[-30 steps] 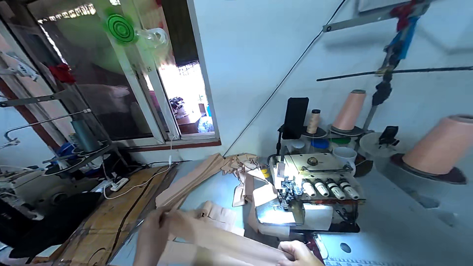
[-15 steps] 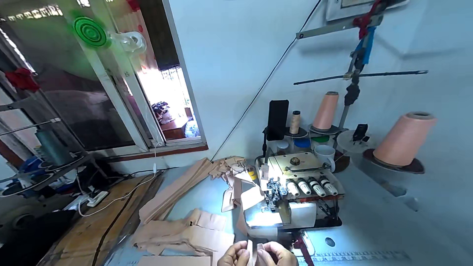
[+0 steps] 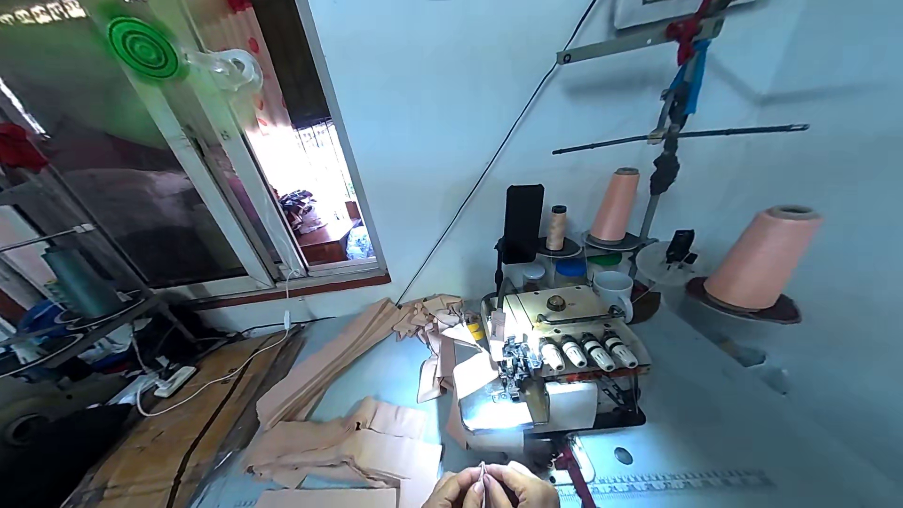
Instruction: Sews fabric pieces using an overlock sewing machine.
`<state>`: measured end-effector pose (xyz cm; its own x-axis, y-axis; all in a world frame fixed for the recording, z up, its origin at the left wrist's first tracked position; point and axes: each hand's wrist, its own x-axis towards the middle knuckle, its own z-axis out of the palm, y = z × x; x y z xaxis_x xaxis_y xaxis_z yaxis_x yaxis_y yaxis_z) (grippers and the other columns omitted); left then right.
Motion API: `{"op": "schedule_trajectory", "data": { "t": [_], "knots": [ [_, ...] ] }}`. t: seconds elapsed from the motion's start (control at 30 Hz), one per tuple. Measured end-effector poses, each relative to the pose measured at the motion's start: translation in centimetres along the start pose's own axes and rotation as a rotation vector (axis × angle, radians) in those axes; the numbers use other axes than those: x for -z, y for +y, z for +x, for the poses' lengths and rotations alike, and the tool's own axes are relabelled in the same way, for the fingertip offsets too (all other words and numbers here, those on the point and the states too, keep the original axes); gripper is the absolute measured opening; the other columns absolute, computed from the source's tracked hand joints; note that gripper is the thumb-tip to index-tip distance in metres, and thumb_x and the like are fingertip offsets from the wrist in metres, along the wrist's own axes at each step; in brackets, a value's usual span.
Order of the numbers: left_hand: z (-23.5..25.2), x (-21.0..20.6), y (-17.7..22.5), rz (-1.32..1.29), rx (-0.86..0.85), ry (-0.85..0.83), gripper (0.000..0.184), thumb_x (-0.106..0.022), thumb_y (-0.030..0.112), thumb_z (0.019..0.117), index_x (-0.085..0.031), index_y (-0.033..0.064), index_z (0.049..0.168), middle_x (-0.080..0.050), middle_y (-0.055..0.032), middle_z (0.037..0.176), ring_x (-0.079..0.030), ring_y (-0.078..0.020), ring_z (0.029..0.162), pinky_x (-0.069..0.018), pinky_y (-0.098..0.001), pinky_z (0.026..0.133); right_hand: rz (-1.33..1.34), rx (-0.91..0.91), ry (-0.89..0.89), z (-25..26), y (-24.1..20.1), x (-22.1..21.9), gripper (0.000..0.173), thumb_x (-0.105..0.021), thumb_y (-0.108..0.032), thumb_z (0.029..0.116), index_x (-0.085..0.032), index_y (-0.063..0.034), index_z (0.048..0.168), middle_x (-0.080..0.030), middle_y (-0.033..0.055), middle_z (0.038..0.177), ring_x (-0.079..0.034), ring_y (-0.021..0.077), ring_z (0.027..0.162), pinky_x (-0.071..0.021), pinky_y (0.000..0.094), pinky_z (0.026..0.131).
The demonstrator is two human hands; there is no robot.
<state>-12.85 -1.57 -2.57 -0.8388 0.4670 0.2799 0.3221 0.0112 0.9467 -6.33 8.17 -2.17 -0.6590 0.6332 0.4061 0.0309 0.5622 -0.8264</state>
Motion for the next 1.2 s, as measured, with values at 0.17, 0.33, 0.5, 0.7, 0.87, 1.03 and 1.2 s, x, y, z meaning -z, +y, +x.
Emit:
{"op": "schedule_trajectory", "data": {
  "t": [0.17, 0.33, 0.5, 0.7, 0.87, 1.03, 1.2],
  "knots": [
    [0.7, 0.6, -0.6, -0.055, -0.107, -0.02, 0.014, -0.059, 0.0, 0.0964, -0.072, -0.0062, 0.101, -0.07, -0.0066, 0.092, -0.068, -0.0056, 0.082, -0.0587, -0.0221, 0.077, 0.114, 0.094, -0.046, 0.3, 0.2, 0.3, 0.016, -0.065, 0.0, 0.0896, -0.078, 0.004, 0.098, -0.071, 0.0158, 0.081, -0.069, 0.0222, 0.076, -0.0579, 0.0336, 0.074],
    [3.4, 1.9, -2.0, -0.242, -0.292, -0.238, 0.015, -0.052, -0.002, 0.0988, -0.065, 0.0026, 0.104, -0.071, -0.0006, 0.108, -0.066, -0.0061, 0.107, -0.0544, -0.0282, 0.097, 0.41, 0.111, -0.106, 0.7, 0.1, 0.0, 0.014, -0.06, 0.006, 0.0903, -0.071, 0.0082, 0.1, -0.072, 0.013, 0.088, -0.069, 0.0109, 0.076, -0.0585, 0.0262, 0.073],
    [5.7, 2.6, -0.9, -0.303, -0.247, -0.282, 0.015, -0.047, -0.003, 0.1007, -0.06, 0.0044, 0.104, -0.067, 0.0043, 0.091, -0.065, -0.0021, 0.08, -0.057, -0.0228, 0.076, 0.621, 0.017, -0.124, 1.6, 0.2, 0.5, 0.013, -0.074, -0.007, 0.0899, -0.071, 0.0045, 0.093, -0.071, 0.0067, 0.085, -0.068, 0.0084, 0.072, -0.06, 0.0267, 0.07],
    [8.7, 1.4, 1.2, -0.101, -0.266, -0.35, 0.013, -0.049, 0.002, 0.1009, -0.061, 0.0018, 0.101, -0.064, 0.0011, 0.088, -0.062, -0.0034, 0.08, -0.0542, -0.0216, 0.075, 0.566, -0.083, 0.004, 3.2, 0.1, 1.2, 0.004, -0.073, -0.002, 0.0873, -0.073, 0.0018, 0.085, -0.072, 0.0053, 0.077, -0.069, 0.0087, 0.066, -0.0606, 0.0256, 0.066],
    [10.6, -2.1, 2.0, 0.131, -0.322, -0.29, 0.016, -0.056, 0.009, 0.097, -0.069, 0.0004, 0.097, -0.068, -0.0013, 0.085, -0.064, -0.0032, 0.08, -0.054, -0.0217, 0.078, 0.601, -0.164, 0.201, 4.0, 0.1, 1.4, 0.017, -0.066, 0.01, 0.0851, -0.057, 0.0048, 0.098, -0.069, 0.0052, 0.078, -0.069, 0.0106, 0.061, -0.0618, 0.0284, 0.06],
    [10.3, -4.8, 1.4, 0.337, -0.42, -0.17, 0.013, -0.068, 0.011, 0.0905, -0.073, -0.0002, 0.094, -0.072, -0.0085, 0.091, -0.069, -0.0148, 0.089, -0.0564, -0.0318, 0.086, 0.556, -0.195, 0.313, 4.0, 1.3, 1.5, 0.02, -0.065, 0.012, 0.0843, -0.056, 0.0075, 0.102, -0.065, 0.0066, 0.077, -0.067, 0.0103, 0.057, -0.0606, 0.0272, 0.056],
    [5.0, -6.0, 5.2, 0.817, -0.465, -0.154, 0.028, -0.058, 0.003, 0.0958, -0.075, -0.0012, 0.117, -0.073, -0.0204, 0.119, -0.07, -0.0391, 0.11, -0.0533, -0.0526, 0.098, 0.448, -0.127, 0.372, 4.0, 2.2, 1.8, 0.018, -0.067, 0.006, 0.0841, -0.058, 0.0072, 0.1, -0.062, 0.0031, 0.075, -0.059, 0.0027, 0.062, -0.0525, 0.0198, 0.059]
  ]
}}
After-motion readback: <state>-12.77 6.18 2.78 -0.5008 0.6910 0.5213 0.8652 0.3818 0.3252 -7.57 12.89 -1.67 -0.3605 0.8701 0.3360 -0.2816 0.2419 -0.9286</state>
